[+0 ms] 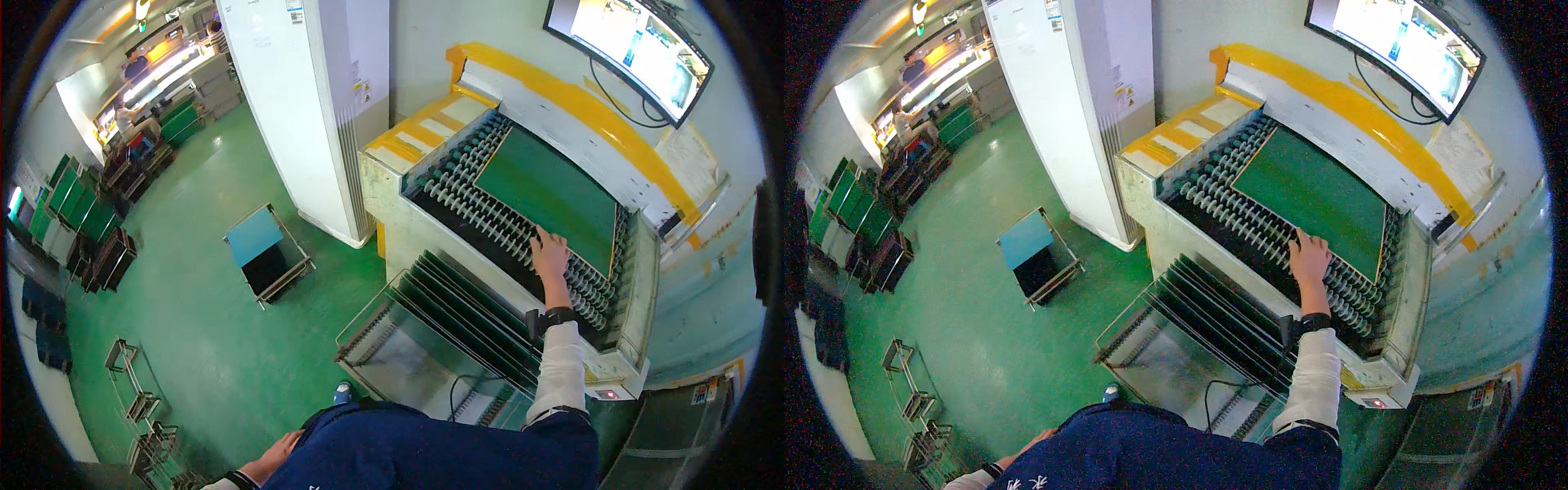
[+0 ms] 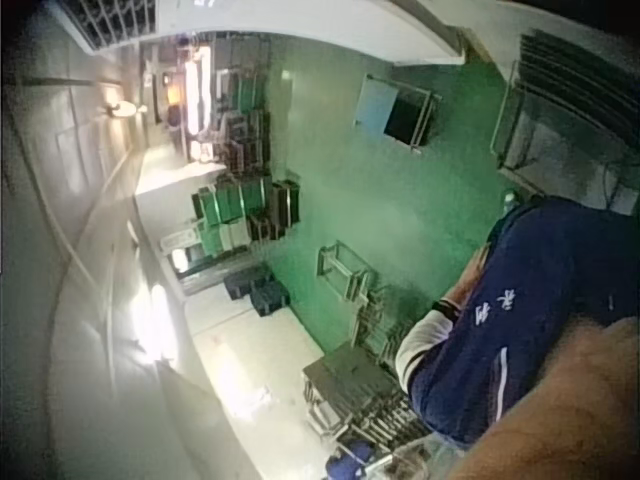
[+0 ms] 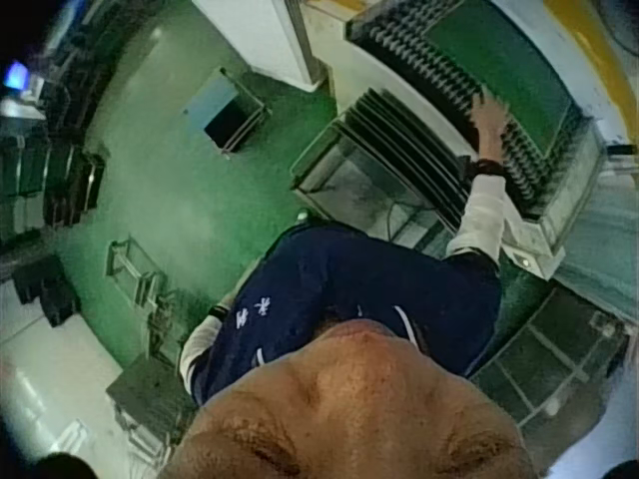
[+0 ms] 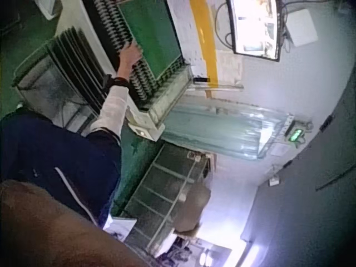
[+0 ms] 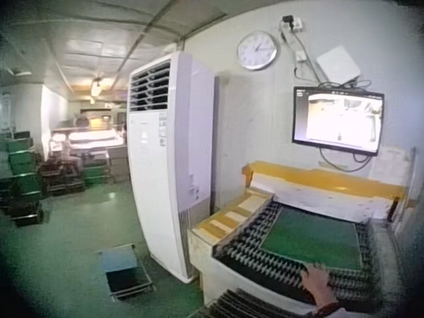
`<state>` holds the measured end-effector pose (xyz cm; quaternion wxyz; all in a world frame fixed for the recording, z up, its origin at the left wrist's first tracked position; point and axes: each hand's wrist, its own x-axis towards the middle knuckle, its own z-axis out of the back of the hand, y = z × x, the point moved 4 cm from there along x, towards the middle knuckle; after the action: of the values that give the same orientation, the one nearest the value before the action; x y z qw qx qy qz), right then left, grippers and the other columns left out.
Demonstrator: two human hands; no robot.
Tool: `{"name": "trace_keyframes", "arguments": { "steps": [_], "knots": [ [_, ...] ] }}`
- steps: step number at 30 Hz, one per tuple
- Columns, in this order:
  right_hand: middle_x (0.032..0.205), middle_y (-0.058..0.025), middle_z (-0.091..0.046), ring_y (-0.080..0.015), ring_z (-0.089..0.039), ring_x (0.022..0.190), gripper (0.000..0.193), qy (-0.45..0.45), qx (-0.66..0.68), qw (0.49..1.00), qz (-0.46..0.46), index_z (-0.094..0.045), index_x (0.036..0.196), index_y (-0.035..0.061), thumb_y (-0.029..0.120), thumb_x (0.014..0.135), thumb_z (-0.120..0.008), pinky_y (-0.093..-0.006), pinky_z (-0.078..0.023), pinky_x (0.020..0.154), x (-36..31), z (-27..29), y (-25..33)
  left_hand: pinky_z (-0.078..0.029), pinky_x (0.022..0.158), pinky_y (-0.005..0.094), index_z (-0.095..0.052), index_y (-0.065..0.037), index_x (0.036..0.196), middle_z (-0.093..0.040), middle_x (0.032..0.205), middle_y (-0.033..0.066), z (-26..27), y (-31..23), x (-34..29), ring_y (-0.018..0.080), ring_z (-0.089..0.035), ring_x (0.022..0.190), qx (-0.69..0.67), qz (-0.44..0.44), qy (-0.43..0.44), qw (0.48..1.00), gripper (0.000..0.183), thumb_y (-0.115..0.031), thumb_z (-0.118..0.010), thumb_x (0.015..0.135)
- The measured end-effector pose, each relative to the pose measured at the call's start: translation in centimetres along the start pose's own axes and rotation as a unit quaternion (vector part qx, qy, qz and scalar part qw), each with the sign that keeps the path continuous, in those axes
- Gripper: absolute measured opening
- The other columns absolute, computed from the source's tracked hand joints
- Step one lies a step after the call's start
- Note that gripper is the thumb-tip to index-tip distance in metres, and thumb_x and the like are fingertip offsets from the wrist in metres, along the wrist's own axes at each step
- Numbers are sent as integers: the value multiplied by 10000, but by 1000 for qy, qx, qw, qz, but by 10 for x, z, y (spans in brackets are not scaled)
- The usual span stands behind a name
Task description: Feeding green panels into a conveyor machine and sorting them into a storage rack.
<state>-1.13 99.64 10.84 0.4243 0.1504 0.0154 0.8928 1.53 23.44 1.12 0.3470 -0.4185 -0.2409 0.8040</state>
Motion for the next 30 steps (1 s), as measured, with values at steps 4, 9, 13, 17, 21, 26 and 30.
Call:
{"name": "trace_keyframes", "arguments": {
  "steps": [4, 9, 13, 17, 21, 26, 30],
  "knots": [
    [1190, -125, -542, -346, -499, 1129, 395, -21, 37, 999, 17, -620, 1232, 216, 347, 859, -625, -512, -422, 938, 24, -8, -5, -373, 1060, 429, -368, -35, 1379, -379, 1409, 195, -12, 16, -3, 375, -402, 1271, -21, 3, -12, 1000, 535, -265, -492, 912],
    [1173, -175, -532, -371, -499, 1093, 399, -38, 17, 999, 8, -617, 1242, 190, 347, 875, -607, -482, -434, 929, 49, -14, -8, -380, 1054, 427, -363, -31, 1377, -386, 1398, 201, -10, 1, -9, 377, -404, 1273, -12, -6, -24, 1000, 542, -249, -505, 902],
    [1270, -166, -490, -376, -479, 1155, 438, -1, 4, 1000, -3, -570, 1296, 193, 381, 900, -571, -489, -413, 971, 68, -22, -21, -388, 1046, 430, -365, -26, 1376, -397, 1387, 203, -4, -18, -11, 380, -420, 1257, -35, 39, -29, 998, 548, -240, -513, 893],
    [1322, -168, -470, -368, -451, 1217, 457, 17, 2, 1000, -21, -554, 1313, 185, 390, 905, -567, -509, -394, 987, 73, -26, -24, -386, 1047, 432, -365, -17, 1375, -403, 1383, 201, -4, -18, -13, 379, -432, 1246, -30, 40, -42, 998, 558, -242, -519, 889],
    [1333, -165, -481, -353, -466, 1218, 458, -14, 13, 1000, 15, -563, 1297, 149, 378, 901, -577, -488, -397, 992, 44, -16, -8, -383, 1050, 433, -364, -15, 1379, -396, 1394, 202, -3, -8, -7, 379, -430, 1249, -1, -17, -27, 999, 576, -250, -537, 882],
    [1257, -150, -556, -340, -538, 1123, 404, 19, 142, 987, 73, -611, 1210, 78, 317, 884, -610, -417, -435, 951, -33, 7, 31, -388, 1044, 440, -367, -13, 1379, -405, 1384, 217, 8, 3, 5, 390, -439, 1236, -34, -36, -17, 999, 586, -241, -564, 877],
    [1130, -162, -618, -345, -574, 1046, 313, -49, 179, 966, 178, -639, 1113, 34, 193, 845, -657, -410, -448, 913, -118, 37, 62, -389, 1044, 439, -367, -12, 1377, -422, 1366, 224, 20, 10, 13, 394, -442, 1231, -3, -83, -17, 996, 585, -239, -572, 878]
  ]
}}
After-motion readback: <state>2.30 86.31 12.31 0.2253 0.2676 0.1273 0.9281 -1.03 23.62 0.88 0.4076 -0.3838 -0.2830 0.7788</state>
